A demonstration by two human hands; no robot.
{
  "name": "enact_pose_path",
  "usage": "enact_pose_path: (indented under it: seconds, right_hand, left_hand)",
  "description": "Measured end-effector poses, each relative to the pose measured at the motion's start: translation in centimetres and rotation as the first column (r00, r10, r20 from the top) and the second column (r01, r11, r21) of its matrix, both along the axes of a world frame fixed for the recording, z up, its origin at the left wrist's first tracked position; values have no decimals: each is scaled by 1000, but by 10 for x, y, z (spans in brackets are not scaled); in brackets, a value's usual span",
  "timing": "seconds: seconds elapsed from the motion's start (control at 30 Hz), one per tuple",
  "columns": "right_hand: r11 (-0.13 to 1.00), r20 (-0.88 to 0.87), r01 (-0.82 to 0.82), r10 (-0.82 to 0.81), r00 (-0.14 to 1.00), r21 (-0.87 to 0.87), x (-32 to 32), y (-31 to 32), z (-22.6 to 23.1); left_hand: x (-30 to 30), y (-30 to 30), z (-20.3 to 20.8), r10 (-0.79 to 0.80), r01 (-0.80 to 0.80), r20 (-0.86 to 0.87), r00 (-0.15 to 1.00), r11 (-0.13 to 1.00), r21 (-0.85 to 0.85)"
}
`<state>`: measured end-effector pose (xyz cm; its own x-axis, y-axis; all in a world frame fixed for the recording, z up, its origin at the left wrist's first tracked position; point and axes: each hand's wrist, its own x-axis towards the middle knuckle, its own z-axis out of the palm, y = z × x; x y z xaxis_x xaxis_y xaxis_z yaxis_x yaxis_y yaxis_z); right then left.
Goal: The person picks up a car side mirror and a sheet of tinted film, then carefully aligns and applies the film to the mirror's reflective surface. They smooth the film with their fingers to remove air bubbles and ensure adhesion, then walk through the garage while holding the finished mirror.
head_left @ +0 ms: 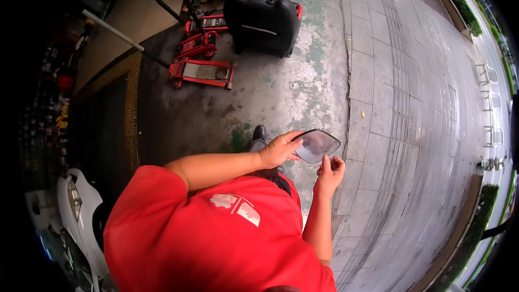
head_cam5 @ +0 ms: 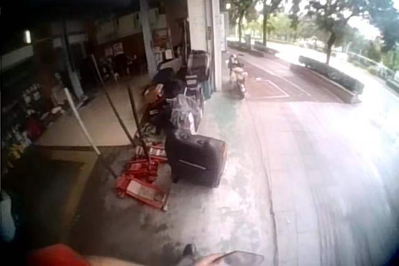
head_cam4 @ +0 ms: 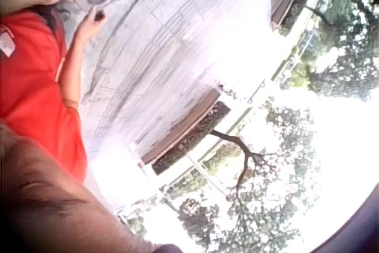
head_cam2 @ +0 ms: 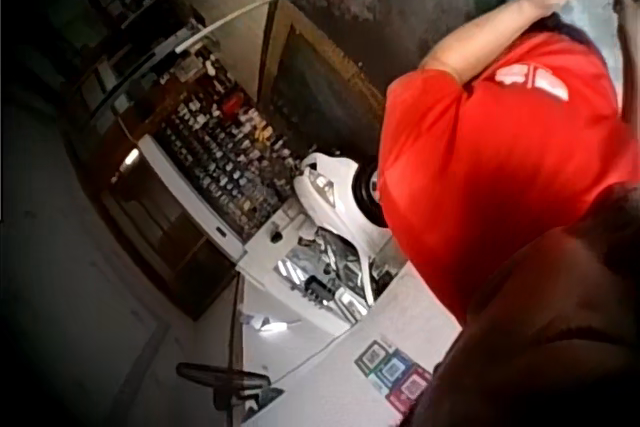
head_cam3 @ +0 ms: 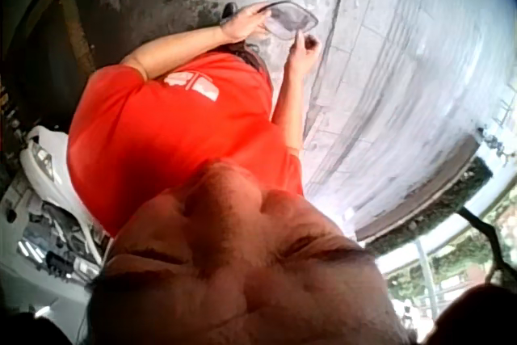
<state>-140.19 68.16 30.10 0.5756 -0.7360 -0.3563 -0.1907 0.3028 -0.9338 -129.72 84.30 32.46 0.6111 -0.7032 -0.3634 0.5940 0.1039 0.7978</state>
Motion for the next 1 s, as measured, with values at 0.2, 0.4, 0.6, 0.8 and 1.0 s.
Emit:
enact_pose_path:
  seconds: [0.2,0.4,0.6,0.8,1.0]
  right_hand:
    - [766,-50,-326,360,931,-554,73,27,30]
    - [531,-39,-318,471,882,-785,148,66,56]
    - [466,61,-286,599,798,-837,208,111,59]
    - [510,-15,-445,645,764,-736,255,168,67]
    - [362,-99,-531,750,654,-766,309,214,77]
  left_hand:
    - [36,54,3,281,-355,-296,913,905,-234]
    - [90,94,19,338,-435,-326,883,849,-299]
    - [136,138,21,386,-487,-318,866,796,-359]
    - [165,192,23,466,-574,-340,817,710,-407]
    - [173,241,26,633,-685,-279,722,600,-413]
